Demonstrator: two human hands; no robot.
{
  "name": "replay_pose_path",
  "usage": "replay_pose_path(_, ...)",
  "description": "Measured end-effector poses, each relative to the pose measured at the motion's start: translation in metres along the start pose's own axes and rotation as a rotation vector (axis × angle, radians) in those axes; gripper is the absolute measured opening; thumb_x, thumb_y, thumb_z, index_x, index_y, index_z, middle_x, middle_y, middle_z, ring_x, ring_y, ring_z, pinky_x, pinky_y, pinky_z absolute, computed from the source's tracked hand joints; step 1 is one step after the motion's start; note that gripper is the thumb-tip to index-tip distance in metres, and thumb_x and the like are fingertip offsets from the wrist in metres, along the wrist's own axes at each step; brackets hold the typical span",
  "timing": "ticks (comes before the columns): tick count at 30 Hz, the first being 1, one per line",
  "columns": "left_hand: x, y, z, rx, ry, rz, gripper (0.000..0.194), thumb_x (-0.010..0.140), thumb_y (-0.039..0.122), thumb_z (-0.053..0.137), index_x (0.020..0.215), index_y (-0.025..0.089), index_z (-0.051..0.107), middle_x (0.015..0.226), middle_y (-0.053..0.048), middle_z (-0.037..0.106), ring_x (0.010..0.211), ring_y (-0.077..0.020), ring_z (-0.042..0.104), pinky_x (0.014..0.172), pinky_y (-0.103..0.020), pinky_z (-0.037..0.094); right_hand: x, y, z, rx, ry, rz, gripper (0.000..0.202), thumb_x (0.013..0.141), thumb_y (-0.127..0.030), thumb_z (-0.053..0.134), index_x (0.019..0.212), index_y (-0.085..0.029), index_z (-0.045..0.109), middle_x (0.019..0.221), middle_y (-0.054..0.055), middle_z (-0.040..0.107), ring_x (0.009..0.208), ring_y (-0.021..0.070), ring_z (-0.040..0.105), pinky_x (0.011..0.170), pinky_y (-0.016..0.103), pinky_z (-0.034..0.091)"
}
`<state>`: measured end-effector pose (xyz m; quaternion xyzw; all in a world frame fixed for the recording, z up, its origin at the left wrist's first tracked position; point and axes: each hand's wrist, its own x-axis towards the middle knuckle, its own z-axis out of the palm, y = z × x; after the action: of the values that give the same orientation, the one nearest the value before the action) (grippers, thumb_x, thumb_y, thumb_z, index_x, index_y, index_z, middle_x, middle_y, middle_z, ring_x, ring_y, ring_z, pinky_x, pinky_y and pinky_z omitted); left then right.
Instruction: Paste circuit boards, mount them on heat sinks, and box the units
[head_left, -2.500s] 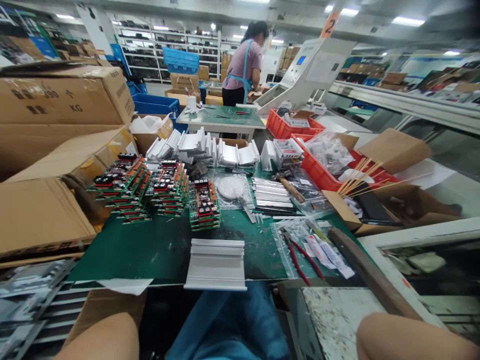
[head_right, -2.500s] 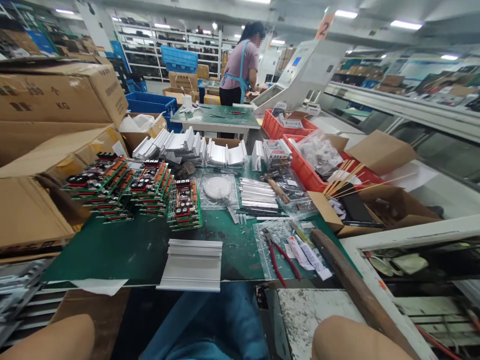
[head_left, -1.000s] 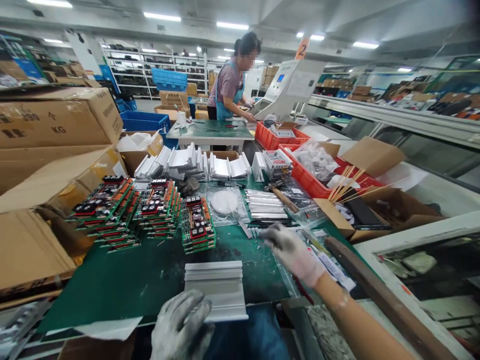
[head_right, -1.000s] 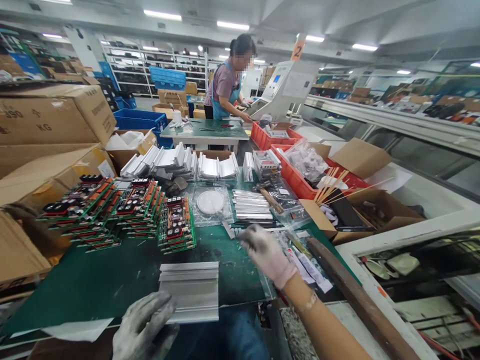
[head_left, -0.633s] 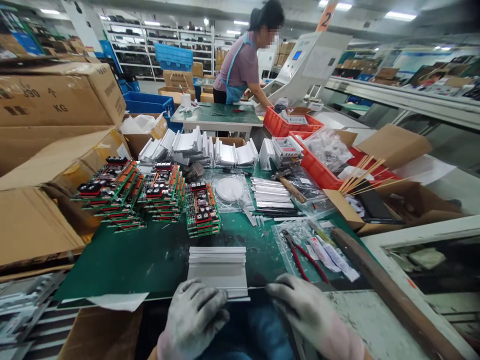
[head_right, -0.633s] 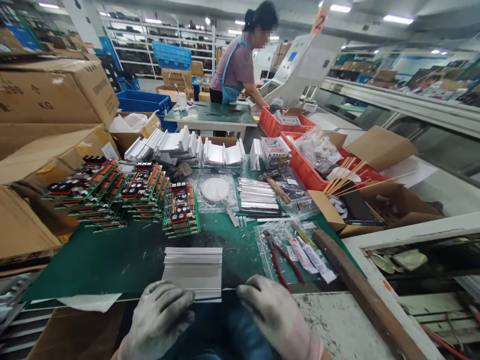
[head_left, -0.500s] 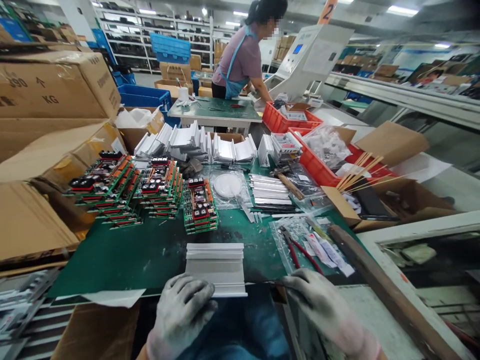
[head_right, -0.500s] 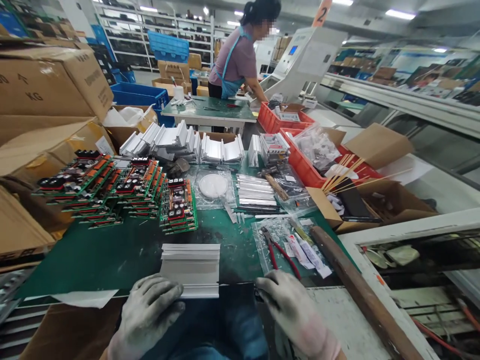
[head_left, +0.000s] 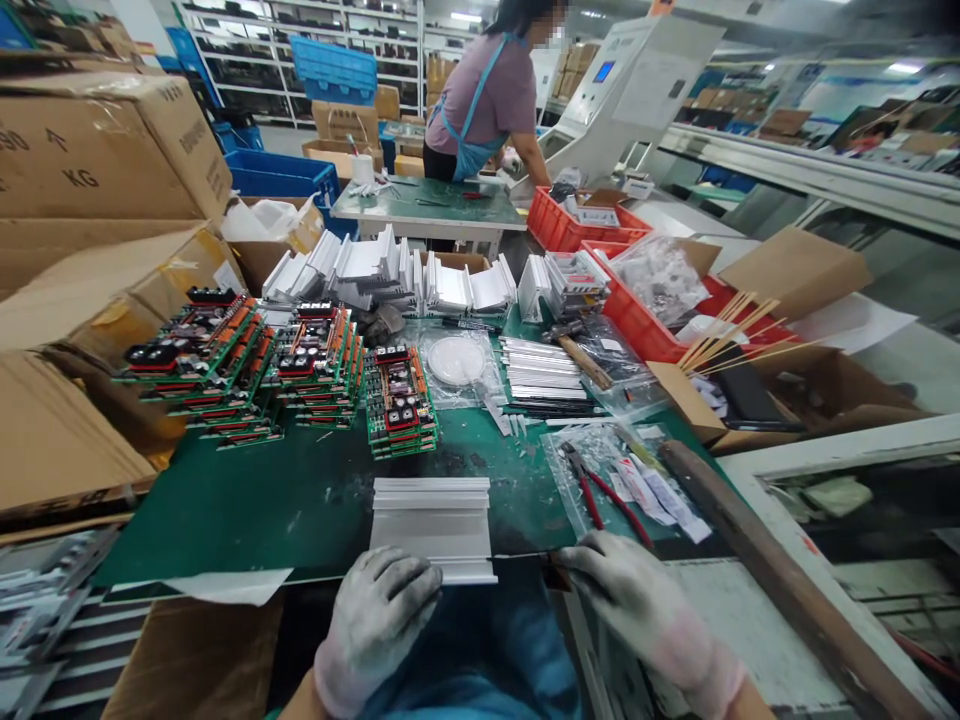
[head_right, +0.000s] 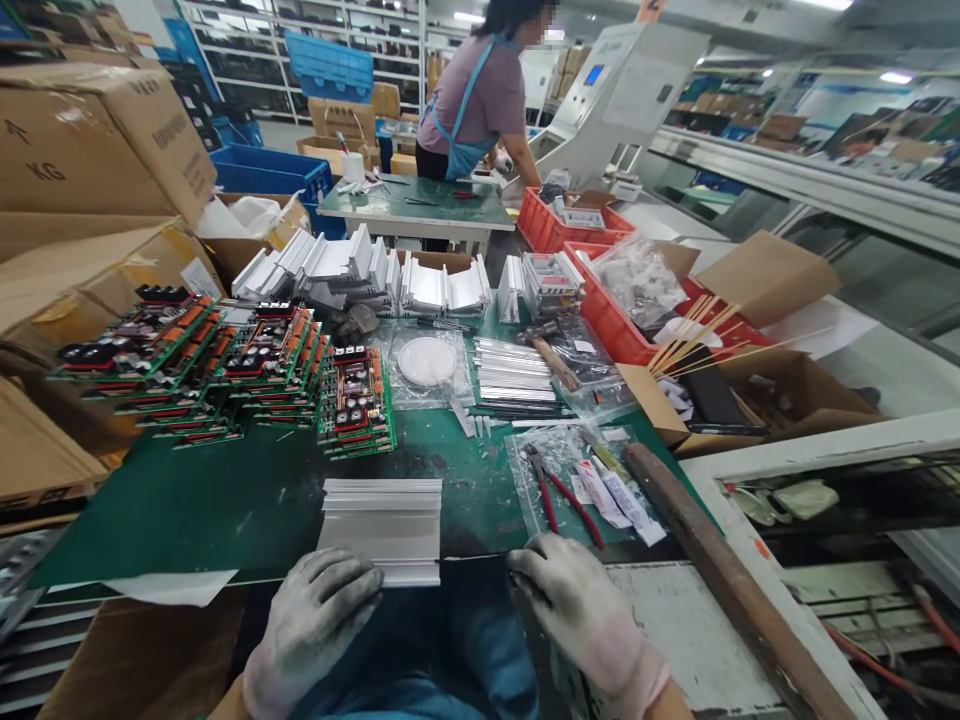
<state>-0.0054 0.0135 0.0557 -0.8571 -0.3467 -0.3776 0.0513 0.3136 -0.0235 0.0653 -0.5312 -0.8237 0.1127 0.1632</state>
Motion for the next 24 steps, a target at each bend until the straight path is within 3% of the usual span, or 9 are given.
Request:
replay_pose_path(7,0.002,0.004,0.002,-0.01,0.004,-0.008,0.021,0.098,0.02,0.045,0.092,0.024,0.064,0.076,0.002,0.074,0.068,-0.0137,0.068,0.069,-0.028,0.052,0.033,-0.023,0.028,0.081,0.042,-0.151,0.019,0.095,-0.015,0.052,0.099,-0.024,0.068,0.082,0.003,0.066,0.074,0.0176,0.061,0.066,0.029,0.043)
replay_pose_path(11,-0.003,0.0,0.0,-0.015,-0.085,0.027,0.017,0.094,0.017,0.051,0.101,0.023,0.065,0.088,0.001,0.076,0.081,-0.0159,0.07,0.072,-0.03,0.052,0.049,-0.039,0.035,0.158,-0.008,-0.195,0.028,0.092,-0.01,0.052,0.104,-0.028,0.069,0.092,0.003,0.068,0.082,0.0187,0.061,0.071,0.03,0.042)
replay_pose_path(14,-0.01,-0.013,-0.009,0.005,-0.14,0.058,0.017,0.094,0.019,0.052,0.104,0.021,0.065,0.09,0.0,0.076,0.084,-0.0168,0.07,0.079,-0.033,0.052,0.054,-0.041,0.021,0.283,-0.139,-0.077,0.031,0.089,-0.009,0.053,0.108,-0.029,0.069,0.102,0.004,0.066,0.093,0.0193,0.061,0.079,0.031,0.045)
replay_pose_path(18,-0.014,-0.028,-0.022,0.06,-0.104,0.042,0.021,0.1,0.027,0.045,0.101,0.02,0.064,0.087,0.0,0.075,0.082,-0.0167,0.069,0.085,-0.034,0.05,0.059,-0.037,0.006,0.463,-0.28,0.087,0.028,0.082,-0.008,0.059,0.104,-0.023,0.068,0.102,0.003,0.067,0.096,0.0159,0.062,0.085,0.027,0.045)
replay_pose_path(24,-0.001,-0.014,-0.01,-0.008,-0.027,0.038,0.021,0.099,0.027,0.045,0.098,0.023,0.066,0.091,0.0,0.075,0.09,-0.0179,0.068,0.085,-0.034,0.051,0.091,-0.04,0.005,0.452,-0.404,0.228,0.013,0.071,-0.014,0.071,0.082,-0.021,0.072,0.086,-0.002,0.07,0.082,0.0146,0.062,0.071,0.022,0.042)
